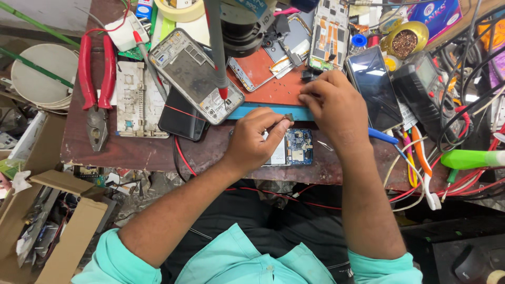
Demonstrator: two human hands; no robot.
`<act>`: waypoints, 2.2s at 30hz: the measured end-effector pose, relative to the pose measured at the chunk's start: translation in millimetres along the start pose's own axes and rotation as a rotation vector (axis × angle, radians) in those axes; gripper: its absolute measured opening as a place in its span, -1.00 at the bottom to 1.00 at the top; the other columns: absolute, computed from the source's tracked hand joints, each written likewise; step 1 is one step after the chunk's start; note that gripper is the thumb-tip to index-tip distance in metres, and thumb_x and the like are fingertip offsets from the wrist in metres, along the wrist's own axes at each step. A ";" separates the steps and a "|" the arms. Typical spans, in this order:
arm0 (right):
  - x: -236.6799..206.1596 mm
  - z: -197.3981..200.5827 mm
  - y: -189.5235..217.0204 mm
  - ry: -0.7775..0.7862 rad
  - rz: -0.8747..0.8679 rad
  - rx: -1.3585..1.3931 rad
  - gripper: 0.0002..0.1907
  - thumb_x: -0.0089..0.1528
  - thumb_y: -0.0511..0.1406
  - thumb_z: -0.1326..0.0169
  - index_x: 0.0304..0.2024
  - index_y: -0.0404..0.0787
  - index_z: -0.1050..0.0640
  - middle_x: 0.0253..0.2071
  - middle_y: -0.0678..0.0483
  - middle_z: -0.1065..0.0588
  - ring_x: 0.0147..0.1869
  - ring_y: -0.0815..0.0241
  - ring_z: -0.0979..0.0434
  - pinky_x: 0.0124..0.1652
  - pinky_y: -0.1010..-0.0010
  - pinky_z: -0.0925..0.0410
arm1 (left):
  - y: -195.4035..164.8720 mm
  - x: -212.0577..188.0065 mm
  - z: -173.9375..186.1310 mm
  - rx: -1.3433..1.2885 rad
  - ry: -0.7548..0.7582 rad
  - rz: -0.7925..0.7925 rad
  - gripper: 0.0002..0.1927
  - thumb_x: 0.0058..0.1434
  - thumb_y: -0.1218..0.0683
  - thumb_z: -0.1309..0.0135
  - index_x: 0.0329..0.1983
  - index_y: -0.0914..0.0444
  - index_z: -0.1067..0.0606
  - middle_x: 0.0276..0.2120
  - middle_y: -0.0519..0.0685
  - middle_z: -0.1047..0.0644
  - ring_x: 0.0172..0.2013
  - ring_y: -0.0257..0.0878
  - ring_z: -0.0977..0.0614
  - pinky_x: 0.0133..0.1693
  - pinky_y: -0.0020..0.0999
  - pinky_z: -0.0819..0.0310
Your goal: The person repairs a mobile phone by soldering a small component onto the motherboard using a soldering iron and tweezers. They then test the phone by turning it on and navigating the screen.
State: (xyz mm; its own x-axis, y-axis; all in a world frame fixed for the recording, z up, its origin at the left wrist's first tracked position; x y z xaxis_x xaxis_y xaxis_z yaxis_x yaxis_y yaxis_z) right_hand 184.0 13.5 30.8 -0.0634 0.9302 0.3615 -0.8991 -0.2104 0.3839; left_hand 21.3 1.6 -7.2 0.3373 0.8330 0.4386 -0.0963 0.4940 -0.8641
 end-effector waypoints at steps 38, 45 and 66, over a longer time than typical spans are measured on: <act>-90.2 -67.3 -39.1 -0.021 -0.734 1.307 -0.74 0.20 -0.47 -0.26 -0.06 -0.46 -0.64 -0.25 -0.06 -0.62 -0.30 0.27 -0.63 -0.24 0.51 -0.52 | -5.4 -3.9 -5.0 0.117 0.065 -0.062 -0.92 0.26 0.18 -0.16 -0.31 0.31 -0.55 -0.42 0.03 -0.51 -0.34 -0.04 -0.55 -0.25 -0.16 -0.42; -92.2 -51.0 -27.2 -0.109 -0.695 1.158 -0.76 0.22 -0.48 -0.26 -0.05 -0.44 -0.65 -0.23 0.02 -0.63 -0.29 0.30 -0.61 -0.25 0.54 -0.49 | -6.0 -5.4 -3.0 0.062 0.068 -0.088 -0.91 0.29 0.18 -0.18 -0.28 0.33 -0.57 -0.40 0.02 -0.53 -0.32 -0.07 -0.55 -0.22 -0.18 -0.44; -24.4 14.3 20.1 -0.075 0.135 0.301 -0.84 0.29 -0.42 -0.31 -0.06 -0.20 -0.67 -0.04 0.06 -0.61 -0.03 0.15 -0.66 -0.14 0.43 -0.48 | 13.2 -3.8 -2.1 -0.043 0.083 0.078 -0.84 0.24 0.18 -0.16 -0.44 0.32 -0.51 -0.52 -0.05 -0.46 -0.48 -0.25 -0.45 -0.41 -0.30 -0.27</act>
State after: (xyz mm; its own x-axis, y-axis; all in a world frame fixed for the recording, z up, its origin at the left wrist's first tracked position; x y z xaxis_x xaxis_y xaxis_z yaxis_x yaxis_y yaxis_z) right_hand 173.6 -17.8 41.8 -0.1311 0.8656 0.4832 -0.7158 -0.4199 0.5579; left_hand 20.7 4.5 -20.8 0.4072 0.8442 0.3488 -0.0857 0.4155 -0.9056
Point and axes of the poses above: each hand's wrist, its own x-axis towards the middle knuckle, its own z-axis out of the back of the hand, y = z × x, the point moved 9 cm from there along x, towards the middle knuckle
